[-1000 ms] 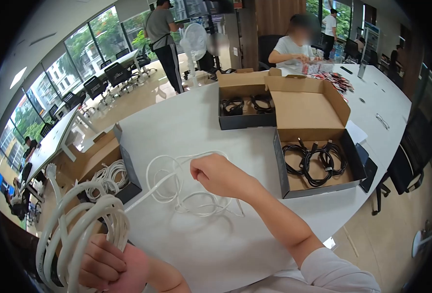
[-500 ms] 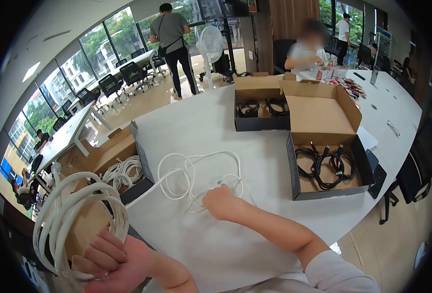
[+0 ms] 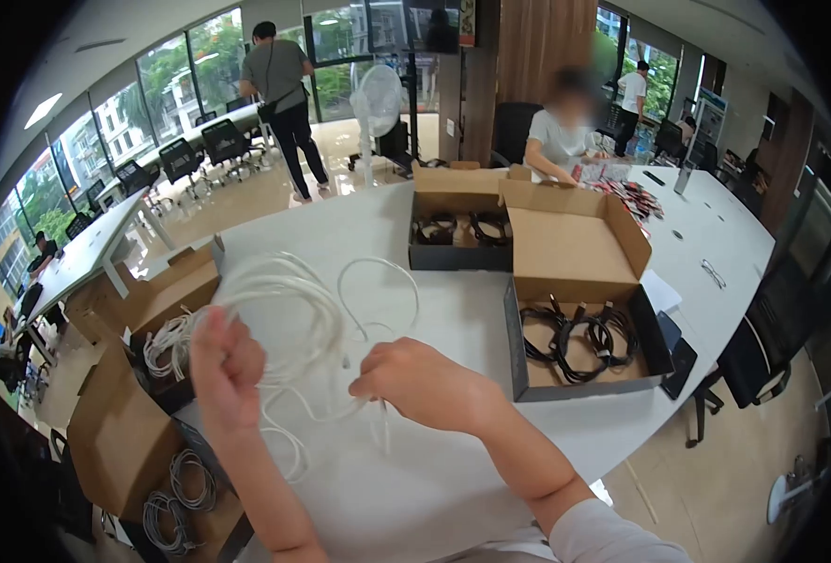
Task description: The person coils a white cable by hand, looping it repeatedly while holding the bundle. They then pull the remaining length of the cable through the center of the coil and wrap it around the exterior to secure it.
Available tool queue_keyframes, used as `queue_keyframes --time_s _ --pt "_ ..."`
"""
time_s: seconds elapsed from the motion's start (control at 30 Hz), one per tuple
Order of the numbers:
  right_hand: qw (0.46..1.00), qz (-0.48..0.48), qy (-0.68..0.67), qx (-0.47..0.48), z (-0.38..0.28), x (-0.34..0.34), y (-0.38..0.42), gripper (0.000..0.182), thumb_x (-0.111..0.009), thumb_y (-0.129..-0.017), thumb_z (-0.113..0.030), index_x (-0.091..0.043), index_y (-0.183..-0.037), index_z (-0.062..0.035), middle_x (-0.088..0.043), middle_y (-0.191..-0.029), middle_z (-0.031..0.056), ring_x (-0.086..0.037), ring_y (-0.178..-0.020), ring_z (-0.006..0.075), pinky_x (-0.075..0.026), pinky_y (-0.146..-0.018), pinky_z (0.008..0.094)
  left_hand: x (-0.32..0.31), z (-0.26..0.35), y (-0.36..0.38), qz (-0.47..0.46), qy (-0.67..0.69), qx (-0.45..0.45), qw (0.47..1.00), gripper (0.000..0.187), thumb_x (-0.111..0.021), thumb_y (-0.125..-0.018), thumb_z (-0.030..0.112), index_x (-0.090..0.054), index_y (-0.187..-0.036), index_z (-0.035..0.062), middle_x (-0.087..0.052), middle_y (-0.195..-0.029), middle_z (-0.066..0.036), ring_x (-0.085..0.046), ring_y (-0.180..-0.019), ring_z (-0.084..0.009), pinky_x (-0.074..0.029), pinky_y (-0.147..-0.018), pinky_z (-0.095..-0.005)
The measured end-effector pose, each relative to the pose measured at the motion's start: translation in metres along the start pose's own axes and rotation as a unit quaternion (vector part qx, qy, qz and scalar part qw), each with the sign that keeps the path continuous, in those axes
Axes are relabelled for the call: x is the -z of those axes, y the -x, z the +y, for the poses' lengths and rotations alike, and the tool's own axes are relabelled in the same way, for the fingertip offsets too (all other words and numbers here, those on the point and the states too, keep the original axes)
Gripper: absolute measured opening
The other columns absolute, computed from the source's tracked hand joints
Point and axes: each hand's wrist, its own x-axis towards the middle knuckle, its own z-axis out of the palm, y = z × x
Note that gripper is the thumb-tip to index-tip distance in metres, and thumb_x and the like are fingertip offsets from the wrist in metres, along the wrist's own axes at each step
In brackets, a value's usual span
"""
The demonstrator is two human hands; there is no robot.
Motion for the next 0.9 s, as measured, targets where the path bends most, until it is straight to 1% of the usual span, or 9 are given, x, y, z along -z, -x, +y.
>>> queue_keyframes --time_s 0.2,0.3,0.43,0.53,0.57,0.67,0.77,0.83,0.9 --pt "0.991 0.129 -0.037 0.028 -0.003 0.024 0.005 0.019 -0.062 -0.072 0.003 -0.063 -0.090 -0.0034 -0.061 -0.086 0.0088 -0.059 -0.088 0.0266 -0.048 -0.076 0.0363 0.002 -0.007 -0.002 -0.058 0.055 0.069 0.994 0.039 -0.053 -0.095 0.034 -0.038 -0.065 0.0147 -0.022 -0.051 0.008 -0.016 -0.040 -0.0043 -0.012 -0.038 -0.0247" --pt "0.978 0.199 -0.036 0.051 -0.005 0.030 0.009 0.016 -0.067 -0.072 -0.005 -0.063 -0.087 -0.0038 -0.061 -0.084 0.0065 -0.060 -0.083 0.0248 -0.050 -0.066 0.0353 0.004 -0.003 -0.003 -0.046 0.097 0.093 0.990 0.041 -0.050 -0.097 0.035 -0.035 -0.064 0.0154 -0.021 -0.049 0.008 -0.014 -0.039 -0.0046 -0.011 -0.038 -0.0254" --pt "0.956 0.275 -0.023 0.095 -0.003 0.037 0.012 0.017 -0.072 -0.070 -0.012 -0.063 -0.084 -0.0066 -0.062 -0.082 0.0043 -0.061 -0.076 0.0226 -0.050 -0.061 0.0342 0.001 -0.003 -0.003 -0.083 0.075 0.096 0.989 0.042 -0.047 -0.098 0.035 -0.033 -0.064 0.0135 -0.019 -0.048 0.008 -0.013 -0.038 -0.0049 -0.009 -0.038 -0.0258" --pt "0.944 0.312 -0.038 0.104 -0.006 0.039 0.018 0.020 -0.075 -0.068 -0.016 -0.065 -0.085 -0.0086 -0.062 -0.080 0.0030 -0.060 -0.072 0.0216 -0.047 -0.061 0.0326 0.009 -0.014 -0.004 -0.135 0.023 0.147 0.980 0.042 -0.048 -0.097 0.034 -0.034 -0.064 0.0134 -0.017 -0.048 0.007 -0.012 -0.039 -0.0051 -0.010 -0.038 -0.0259" --pt "0.939 0.321 -0.048 0.112 -0.006 0.040 0.020 0.021 -0.075 -0.068 -0.016 -0.065 -0.085 -0.0087 -0.061 -0.080 0.0026 -0.060 -0.072 0.0212 -0.046 -0.062 0.0322 0.008 -0.022 0.000 -0.055 -0.014 0.140 0.989 0.039 -0.052 -0.095 0.032 -0.038 -0.065 0.0126 -0.025 -0.049 0.007 -0.017 -0.039 -0.0044 -0.013 -0.038 -0.0254" --pt "0.930 0.338 -0.067 0.124 -0.006 0.043 0.018 0.022 -0.076 -0.067 -0.017 -0.066 -0.086 -0.0102 -0.061 -0.078 0.0011 -0.058 -0.070 0.0195 -0.043 -0.065 0.0322 0.003 -0.027 0.001 -0.320 -0.070 0.150 0.933 0.025 -0.057 -0.092 0.028 -0.053 -0.077 0.0079 -0.041 -0.054 0.005 -0.031 -0.042 -0.0045 -0.020 -0.041 -0.0226" --pt "0.930 0.335 -0.100 0.113 -0.006 0.043 0.017 0.021 -0.076 -0.067 -0.017 -0.068 -0.086 -0.0109 -0.060 -0.077 0.0011 -0.057 -0.070 0.0191 -0.043 -0.066 0.0326 -0.003 -0.038 0.001 -0.373 -0.303 0.240 0.844 0.020 -0.065 -0.086 0.020 -0.061 -0.099 0.0045 -0.059 -0.071 -0.001 -0.052 -0.060 -0.0081 -0.037 -0.051 -0.0223" --pt "0.934 0.318 -0.134 0.094 -0.006 0.041 0.016 0.019 -0.076 -0.068 -0.015 -0.069 -0.085 -0.0107 -0.060 -0.076 0.0016 -0.057 -0.071 0.0194 -0.044 -0.068 0.0324 -0.040 -0.035 0.010 -0.461 -0.186 0.208 0.842 0.035 -0.069 -0.082 0.011 -0.059 -0.114 0.0024 -0.063 -0.087 -0.004 -0.058 -0.083 -0.0120 -0.045 -0.071 -0.0236" --pt "0.942 0.289 -0.154 0.067 -0.003 0.037 0.013 0.018 -0.073 -0.070 -0.011 -0.071 -0.088 -0.0098 -0.061 -0.075 0.0024 -0.058 -0.069 0.0203 -0.044 -0.065 0.0308 -0.032 -0.056 0.009 -0.499 -0.200 0.232 0.811 0.038 -0.071 -0.080 0.009 -0.058 -0.115 0.0010 -0.063 -0.096 -0.005 -0.057 -0.093 -0.0133 -0.045 -0.081 -0.0258"
